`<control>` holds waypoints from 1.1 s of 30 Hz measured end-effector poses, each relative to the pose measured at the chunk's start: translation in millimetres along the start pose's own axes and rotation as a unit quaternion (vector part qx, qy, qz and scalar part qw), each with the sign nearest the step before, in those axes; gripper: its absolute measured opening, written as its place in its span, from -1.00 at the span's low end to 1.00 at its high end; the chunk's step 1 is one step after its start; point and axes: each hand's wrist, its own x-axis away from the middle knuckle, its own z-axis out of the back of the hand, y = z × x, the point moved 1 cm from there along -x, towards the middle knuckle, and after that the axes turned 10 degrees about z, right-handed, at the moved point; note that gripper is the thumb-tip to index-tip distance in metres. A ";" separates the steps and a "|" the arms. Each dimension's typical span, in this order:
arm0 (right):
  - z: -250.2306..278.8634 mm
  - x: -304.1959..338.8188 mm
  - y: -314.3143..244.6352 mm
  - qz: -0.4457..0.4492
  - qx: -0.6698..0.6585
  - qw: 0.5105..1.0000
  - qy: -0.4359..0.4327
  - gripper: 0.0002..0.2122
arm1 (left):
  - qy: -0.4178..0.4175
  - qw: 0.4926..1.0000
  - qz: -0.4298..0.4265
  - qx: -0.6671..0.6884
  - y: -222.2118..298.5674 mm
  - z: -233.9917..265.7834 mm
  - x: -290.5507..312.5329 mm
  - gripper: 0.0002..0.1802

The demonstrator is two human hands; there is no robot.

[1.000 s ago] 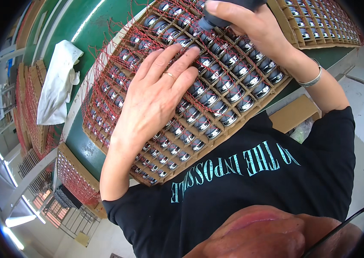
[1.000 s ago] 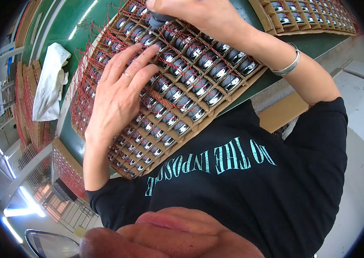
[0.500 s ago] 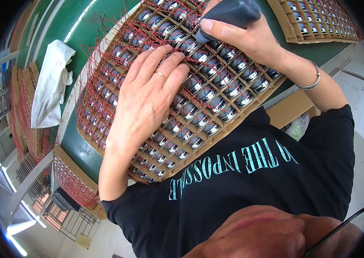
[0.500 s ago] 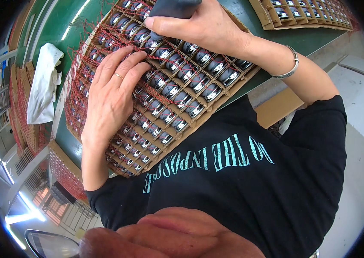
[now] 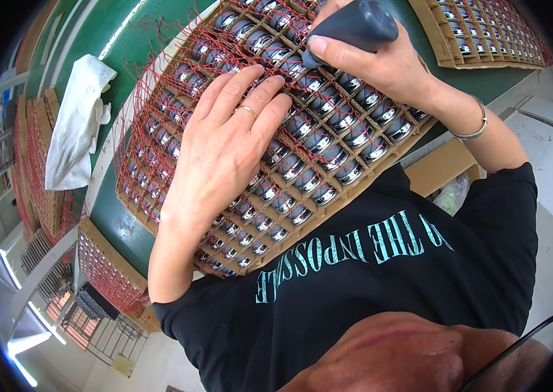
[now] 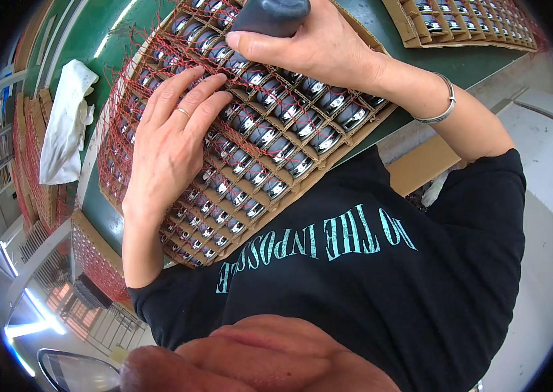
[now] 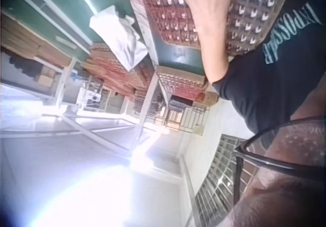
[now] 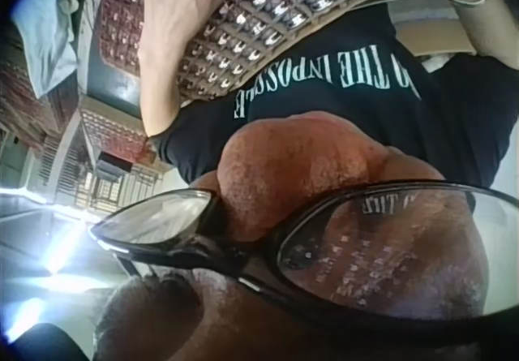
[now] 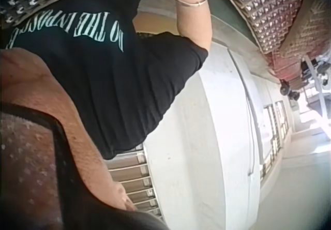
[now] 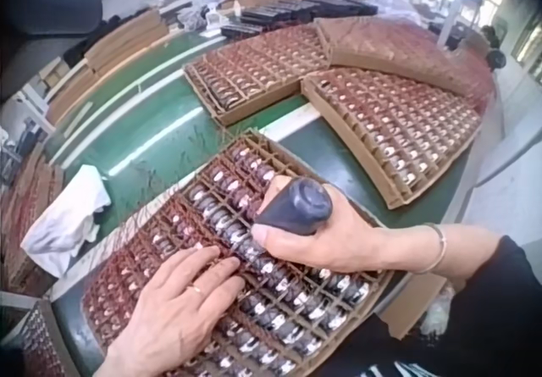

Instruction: The person applies adhesive from a squeeze bottle to small speaker components arranged in a cardboard tray while holding and organizing their attached wires by hand.

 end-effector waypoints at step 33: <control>5.8 0.4 6.8 -0.016 -0.015 1.000 0.013 -0.81 | 0.041 0.989 0.134 -0.038 -30.4 46.3 55.8 -0.49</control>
